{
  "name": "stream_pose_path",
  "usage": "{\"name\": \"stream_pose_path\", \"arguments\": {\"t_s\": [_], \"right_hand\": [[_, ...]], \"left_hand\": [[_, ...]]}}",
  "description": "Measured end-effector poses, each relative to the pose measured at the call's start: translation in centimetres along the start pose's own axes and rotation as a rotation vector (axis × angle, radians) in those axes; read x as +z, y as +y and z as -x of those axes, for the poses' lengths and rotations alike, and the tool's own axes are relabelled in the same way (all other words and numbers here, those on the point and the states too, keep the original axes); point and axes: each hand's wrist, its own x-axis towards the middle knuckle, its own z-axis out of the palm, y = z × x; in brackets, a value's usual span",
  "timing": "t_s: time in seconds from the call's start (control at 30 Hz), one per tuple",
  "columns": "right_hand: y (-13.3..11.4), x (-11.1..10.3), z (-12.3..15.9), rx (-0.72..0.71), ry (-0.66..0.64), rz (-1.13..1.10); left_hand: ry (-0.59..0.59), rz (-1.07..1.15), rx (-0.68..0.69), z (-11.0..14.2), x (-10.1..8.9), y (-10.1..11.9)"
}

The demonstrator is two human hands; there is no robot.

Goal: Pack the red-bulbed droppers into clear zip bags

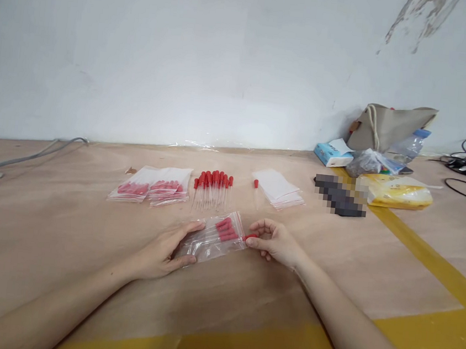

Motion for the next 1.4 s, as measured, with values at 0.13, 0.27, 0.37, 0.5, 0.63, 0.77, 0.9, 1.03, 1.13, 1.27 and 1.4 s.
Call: {"name": "stream_pose_path", "arguments": {"t_s": [0.13,0.27,0.37,0.5,0.63,0.77,0.9,1.03,1.13,1.27,1.4], "right_hand": [[0.5,1.0,-0.5,-0.072,0.007,0.034],[0.4,2.1,-0.4,-0.095,0.060,0.095],[-0.2,2.4,0.1,-0.087,0.084,0.168],[-0.7,3.0,0.7,-0.133,0.151,0.262],[0.2,3.7,0.5,-0.206,0.141,0.321],[1.1,4.0,-0.2,-0.309,0.204,0.318],[0.8,3.7,-0.3,-0.376,0.306,0.246],[0.6,3.7,-0.1,-0.389,0.342,0.238],[0.8,3.9,0.1,-0.421,0.382,0.301],[1.0,4.1,0.5,-0.393,0.388,0.335],[0.9,4.2,0.8,-0.316,0.397,0.417]], "left_hand": [[0.002,0.002,-0.003,0.0,0.0,0.0],[0.002,-0.001,-0.005,0.0,0.0,0.0],[0.006,0.002,0.002,0.0,0.1,0.0],[0.005,0.007,0.002,-0.1,0.0,0.1],[0.002,-0.002,-0.004,0.0,0.0,0.2],[0.000,-0.010,-0.008,0.0,-0.1,0.2],[0.004,-0.003,-0.002,-0.1,0.0,0.2],[0.011,-0.007,0.007,0.0,0.1,0.0],[0.007,-0.004,0.007,0.0,0.1,-0.1],[0.001,0.001,0.010,0.0,0.1,-0.1],[0.001,0.004,0.010,-0.1,0.2,0.0]]}}
